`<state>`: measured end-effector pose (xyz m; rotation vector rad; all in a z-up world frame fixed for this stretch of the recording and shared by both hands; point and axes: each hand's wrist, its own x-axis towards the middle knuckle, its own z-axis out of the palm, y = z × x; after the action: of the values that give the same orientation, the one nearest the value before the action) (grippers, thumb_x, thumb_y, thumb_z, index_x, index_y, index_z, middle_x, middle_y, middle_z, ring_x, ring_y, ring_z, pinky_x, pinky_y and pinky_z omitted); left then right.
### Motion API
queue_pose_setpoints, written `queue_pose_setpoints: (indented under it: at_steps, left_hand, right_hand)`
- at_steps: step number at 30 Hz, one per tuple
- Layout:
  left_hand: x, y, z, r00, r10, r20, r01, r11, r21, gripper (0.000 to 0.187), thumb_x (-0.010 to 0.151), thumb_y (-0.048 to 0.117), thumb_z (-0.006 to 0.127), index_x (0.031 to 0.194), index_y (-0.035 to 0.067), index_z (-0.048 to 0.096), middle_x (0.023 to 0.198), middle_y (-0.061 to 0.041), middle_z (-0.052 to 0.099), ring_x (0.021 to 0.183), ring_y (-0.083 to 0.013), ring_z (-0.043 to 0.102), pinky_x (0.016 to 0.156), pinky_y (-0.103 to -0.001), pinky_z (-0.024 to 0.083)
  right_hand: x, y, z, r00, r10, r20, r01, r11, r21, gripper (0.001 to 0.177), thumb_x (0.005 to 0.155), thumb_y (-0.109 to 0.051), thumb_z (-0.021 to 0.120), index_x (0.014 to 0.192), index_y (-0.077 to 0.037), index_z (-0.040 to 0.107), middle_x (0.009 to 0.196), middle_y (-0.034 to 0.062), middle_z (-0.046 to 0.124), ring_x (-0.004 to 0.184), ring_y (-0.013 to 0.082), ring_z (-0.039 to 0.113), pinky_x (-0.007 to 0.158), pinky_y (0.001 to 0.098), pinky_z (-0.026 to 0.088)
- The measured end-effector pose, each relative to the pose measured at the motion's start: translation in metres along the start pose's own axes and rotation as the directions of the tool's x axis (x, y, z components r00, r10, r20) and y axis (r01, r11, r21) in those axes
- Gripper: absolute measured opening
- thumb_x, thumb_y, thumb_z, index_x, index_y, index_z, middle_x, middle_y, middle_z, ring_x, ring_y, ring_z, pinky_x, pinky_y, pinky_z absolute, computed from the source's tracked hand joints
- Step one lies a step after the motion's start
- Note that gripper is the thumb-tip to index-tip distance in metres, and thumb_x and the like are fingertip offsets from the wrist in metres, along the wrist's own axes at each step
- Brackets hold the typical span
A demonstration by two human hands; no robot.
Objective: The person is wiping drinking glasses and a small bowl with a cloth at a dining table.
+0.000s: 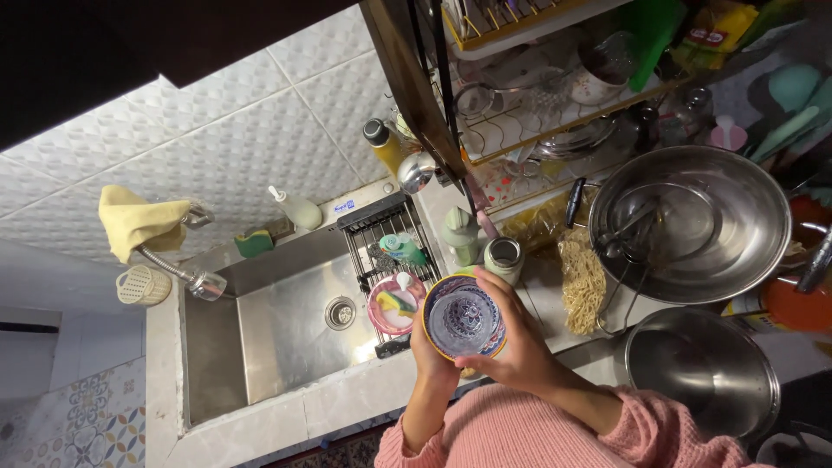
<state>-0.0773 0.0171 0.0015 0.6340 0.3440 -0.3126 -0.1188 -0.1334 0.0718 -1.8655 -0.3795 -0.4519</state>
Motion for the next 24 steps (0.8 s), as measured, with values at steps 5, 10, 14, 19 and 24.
queue_pose_setpoints:
  at_steps: [5,10,14,19,24]
  left_hand:
    - [0.000,0.000,-0.004,0.999,0.018,0.049,-0.018,1.000,-0.012,0.048,0.106,0.036,0.037,0.129,0.003,0.062,0.119,-0.012,0.071,0.105,-0.0239,0.069,0.092,-0.040,0.057]
    - [-0.007,0.004,0.001,0.999,0.023,0.048,-0.023,1.000,-0.003,0.049,0.105,0.037,0.037,0.128,0.002,0.062,0.117,-0.012,0.072,0.105,-0.0252,0.070,0.092,-0.042,0.057]
    - [-0.011,0.008,0.003,1.000,0.025,0.019,-0.025,1.000,-0.006,0.049,0.104,0.037,0.036,0.126,0.003,0.063,0.116,-0.012,0.073,0.104,-0.0247,0.071,0.092,-0.041,0.058]
    - [-0.013,0.009,0.010,1.000,0.028,0.000,-0.028,1.000,0.006,0.049,0.104,0.036,0.036,0.126,0.002,0.064,0.116,-0.012,0.073,0.104,-0.0242,0.070,0.092,-0.041,0.058]
    - [-0.019,0.014,0.020,0.998,0.016,-0.068,-0.015,1.000,0.017,0.048,0.104,0.034,0.035,0.126,0.003,0.065,0.116,-0.011,0.073,0.103,-0.0223,0.070,0.091,-0.040,0.057]
  right_hand:
    - [0.002,0.002,-0.013,0.995,-0.072,0.070,0.070,0.997,0.030,0.102,0.086,-0.055,0.075,0.155,0.005,0.030,0.165,0.0261,0.029,0.154,0.0392,0.031,0.124,0.0467,0.026]
    - [0.054,0.073,-0.062,0.957,0.031,-0.288,0.002,0.993,0.116,0.082,0.103,-0.048,0.056,0.162,0.001,0.026,0.165,0.0226,0.035,0.152,0.0330,0.038,0.128,0.0453,0.029]
    - [0.127,0.141,-0.158,0.943,-0.107,-0.315,-0.092,0.827,-0.555,0.054,0.104,-0.018,0.063,0.151,-0.001,0.044,0.157,0.0235,0.047,0.147,0.0401,0.045,0.124,0.0483,0.035]
    - [0.204,0.198,-0.244,0.998,0.013,-0.064,-0.066,0.218,-0.974,0.044,0.087,-0.004,0.070,0.130,-0.007,0.060,0.133,0.0167,0.057,0.130,0.0396,0.056,0.107,0.0549,0.040]
    - [0.253,0.224,-0.263,0.963,0.211,0.169,0.216,-0.225,-0.950,0.063,0.080,-0.015,0.077,0.141,-0.026,0.065,0.102,0.0047,0.074,0.101,0.0235,0.067,0.121,0.0538,0.035]
